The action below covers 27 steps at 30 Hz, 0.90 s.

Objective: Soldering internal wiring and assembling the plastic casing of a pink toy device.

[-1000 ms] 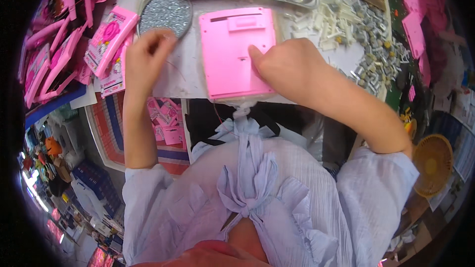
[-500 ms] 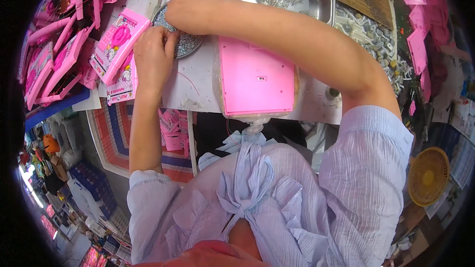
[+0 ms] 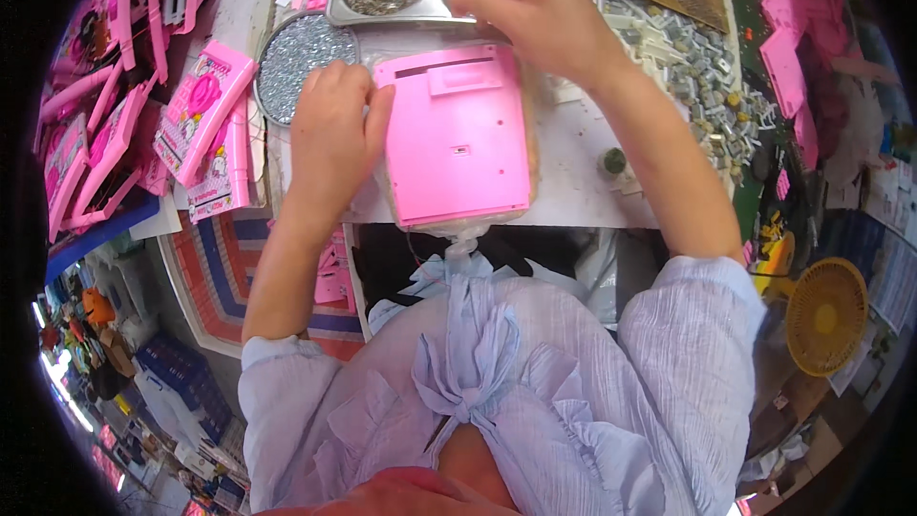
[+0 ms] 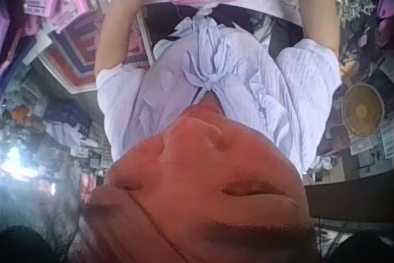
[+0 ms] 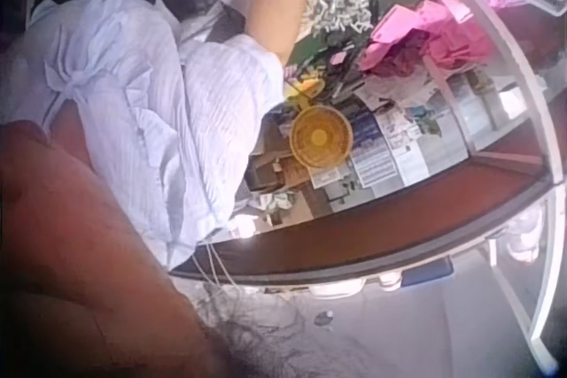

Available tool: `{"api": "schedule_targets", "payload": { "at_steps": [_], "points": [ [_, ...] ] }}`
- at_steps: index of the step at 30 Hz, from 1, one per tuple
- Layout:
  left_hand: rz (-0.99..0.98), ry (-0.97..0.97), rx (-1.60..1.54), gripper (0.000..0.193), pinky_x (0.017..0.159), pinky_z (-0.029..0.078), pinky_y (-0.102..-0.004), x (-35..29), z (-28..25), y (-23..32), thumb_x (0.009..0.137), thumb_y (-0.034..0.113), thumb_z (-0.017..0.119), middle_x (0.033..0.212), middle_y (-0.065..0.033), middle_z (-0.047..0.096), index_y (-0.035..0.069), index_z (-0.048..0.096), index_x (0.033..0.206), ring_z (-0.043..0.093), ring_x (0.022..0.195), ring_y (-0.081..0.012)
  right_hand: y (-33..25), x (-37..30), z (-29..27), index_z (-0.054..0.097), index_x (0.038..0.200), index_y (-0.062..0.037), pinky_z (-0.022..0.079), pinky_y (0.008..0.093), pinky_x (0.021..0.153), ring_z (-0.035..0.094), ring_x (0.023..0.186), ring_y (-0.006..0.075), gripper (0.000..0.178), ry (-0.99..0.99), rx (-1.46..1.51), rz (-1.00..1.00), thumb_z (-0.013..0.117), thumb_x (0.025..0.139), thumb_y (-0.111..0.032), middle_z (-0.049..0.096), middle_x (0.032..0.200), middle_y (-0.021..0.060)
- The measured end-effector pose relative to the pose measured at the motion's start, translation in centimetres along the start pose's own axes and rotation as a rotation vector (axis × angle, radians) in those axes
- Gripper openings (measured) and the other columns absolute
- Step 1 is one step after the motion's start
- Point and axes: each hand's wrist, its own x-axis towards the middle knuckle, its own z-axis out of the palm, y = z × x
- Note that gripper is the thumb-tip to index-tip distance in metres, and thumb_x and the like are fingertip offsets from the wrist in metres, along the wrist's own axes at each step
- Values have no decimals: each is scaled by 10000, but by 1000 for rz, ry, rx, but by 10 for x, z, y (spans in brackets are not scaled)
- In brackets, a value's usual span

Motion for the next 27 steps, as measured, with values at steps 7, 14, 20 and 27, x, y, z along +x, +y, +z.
{"api": "schedule_targets", "payload": {
  "at_steps": [7, 14, 20, 27],
  "points": [
    [-190, -238, -74, 320, 702, 444, -413, 7, -20, -3, 869, 269, 753, 789, -127, 561, 13, 568, 823, 553, 760, -309, 33, -34, 6, 681, 971, -5, 486, 220, 722, 594, 776, 43, 124, 56, -156, 110, 712, 933, -119, 678, 853, -11],
    [-278, -99, 171, 301, 788, 455, -462, 4, -24, -72, 853, 286, 757, 856, -147, 621, 22, 615, 866, 587, 873, -355, 50, -29, 4, 670, 951, -18, 466, 219, 671, 568, 729, 40, 130, 14, -59, 118, 726, 921, -132, 654, 798, -17],
    [-224, -114, 156, 240, 742, 472, -417, -8, -25, -79, 859, 217, 752, 851, -122, 630, 18, 626, 906, 599, 812, -299, 43, -22, -11, 638, 1017, -40, 379, 201, 560, 477, 625, 12, 178, -123, -26, 178, 743, 897, -120, 560, 694, -69],
    [-259, -115, 69, 152, 731, 485, -412, -9, -19, -87, 884, 145, 700, 846, -137, 648, 5, 645, 905, 628, 793, -300, -9, 23, 13, 693, 987, -44, 448, 248, 601, 536, 641, 71, 103, -74, -322, -109, 714, 893, -80, 564, 728, -32]
  ]
}}
